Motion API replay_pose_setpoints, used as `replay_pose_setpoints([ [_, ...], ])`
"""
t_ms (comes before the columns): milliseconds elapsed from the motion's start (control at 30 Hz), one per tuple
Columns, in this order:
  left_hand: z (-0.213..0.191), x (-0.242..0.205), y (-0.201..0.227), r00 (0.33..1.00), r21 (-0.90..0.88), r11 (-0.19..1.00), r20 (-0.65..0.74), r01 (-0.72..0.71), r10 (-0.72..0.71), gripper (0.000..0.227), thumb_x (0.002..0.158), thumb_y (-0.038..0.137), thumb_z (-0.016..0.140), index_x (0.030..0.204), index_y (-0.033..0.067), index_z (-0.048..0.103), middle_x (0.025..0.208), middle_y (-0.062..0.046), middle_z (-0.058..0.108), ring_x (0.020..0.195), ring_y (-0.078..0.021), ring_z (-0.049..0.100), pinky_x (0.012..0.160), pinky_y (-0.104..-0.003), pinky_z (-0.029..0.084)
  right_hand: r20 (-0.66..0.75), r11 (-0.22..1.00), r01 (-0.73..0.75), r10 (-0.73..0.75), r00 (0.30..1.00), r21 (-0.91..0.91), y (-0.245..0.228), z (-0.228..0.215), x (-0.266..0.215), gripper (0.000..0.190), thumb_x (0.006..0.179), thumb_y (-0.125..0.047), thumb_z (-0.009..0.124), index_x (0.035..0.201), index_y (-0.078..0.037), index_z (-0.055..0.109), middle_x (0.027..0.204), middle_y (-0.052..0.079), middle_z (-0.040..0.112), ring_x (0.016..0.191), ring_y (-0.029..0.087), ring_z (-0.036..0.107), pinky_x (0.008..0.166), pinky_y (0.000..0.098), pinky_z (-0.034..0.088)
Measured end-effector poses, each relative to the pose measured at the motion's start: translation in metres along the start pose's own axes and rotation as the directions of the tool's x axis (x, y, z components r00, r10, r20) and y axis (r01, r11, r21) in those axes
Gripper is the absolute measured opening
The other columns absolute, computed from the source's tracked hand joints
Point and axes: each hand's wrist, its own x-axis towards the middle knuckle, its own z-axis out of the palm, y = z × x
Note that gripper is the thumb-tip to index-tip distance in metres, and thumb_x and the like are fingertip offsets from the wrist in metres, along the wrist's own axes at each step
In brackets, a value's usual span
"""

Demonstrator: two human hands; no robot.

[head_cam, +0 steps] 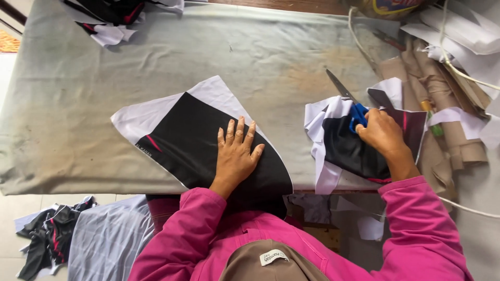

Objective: The person uses blue-handled scissors to cut a black fabric piece with pink trim along a white paper pattern on a table. They repeatedly reposition the fabric and pattern to cut different sections, then remove the excess white paper.

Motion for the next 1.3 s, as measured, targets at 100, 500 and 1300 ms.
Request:
replay_pose_setpoints([
  [100,-0.001,0.000,0.001,0.998,0.108,0.994,-0.052,-0.015,0.020,0.060,0.088,0.051,0.044,0.138,0.0187,0.041,0.147,-0.011,0.033,0.135,-0.0315,0.029,0.107,-0.053,0.019,0.176,0.991,-0.081,0.099,0.979,-0.106,-0.028,-0.038,-0.007,0.043,0.080,-0.036,0.054,0.113,-0.007,0.059,0.109,0.022,0.065,0.103,0.041,0.059,0.084,0.0461,0.044],
  [500,-0.002,-0.021,0.010,0.992,0.065,0.995,-0.110,0.074,-0.066,0.061,0.094,0.045,0.042,0.138,0.0027,0.039,0.143,-0.024,0.034,0.134,-0.0394,0.030,0.105,-0.062,0.016,0.450,0.257,-0.381,-0.316,0.835,0.888,-0.043,-0.018,-0.101,0.017,0.080,-0.018,0.061,0.077,-0.001,0.056,0.059,0.019,0.060,0.042,0.027,0.061,0.023,0.0270,0.045],
  [1300,-0.008,-0.020,0.010,0.997,0.039,0.996,-0.029,0.074,-0.073,0.061,0.095,0.041,0.040,0.140,0.0018,0.033,0.145,-0.023,0.028,0.135,-0.0385,0.025,0.106,-0.061,0.011,0.647,0.413,-0.503,-0.394,0.653,0.759,-0.060,0.025,-0.184,0.035,0.076,-0.026,0.075,0.069,0.004,0.057,0.046,0.020,0.056,0.031,0.021,0.054,0.020,0.0182,0.030],
])
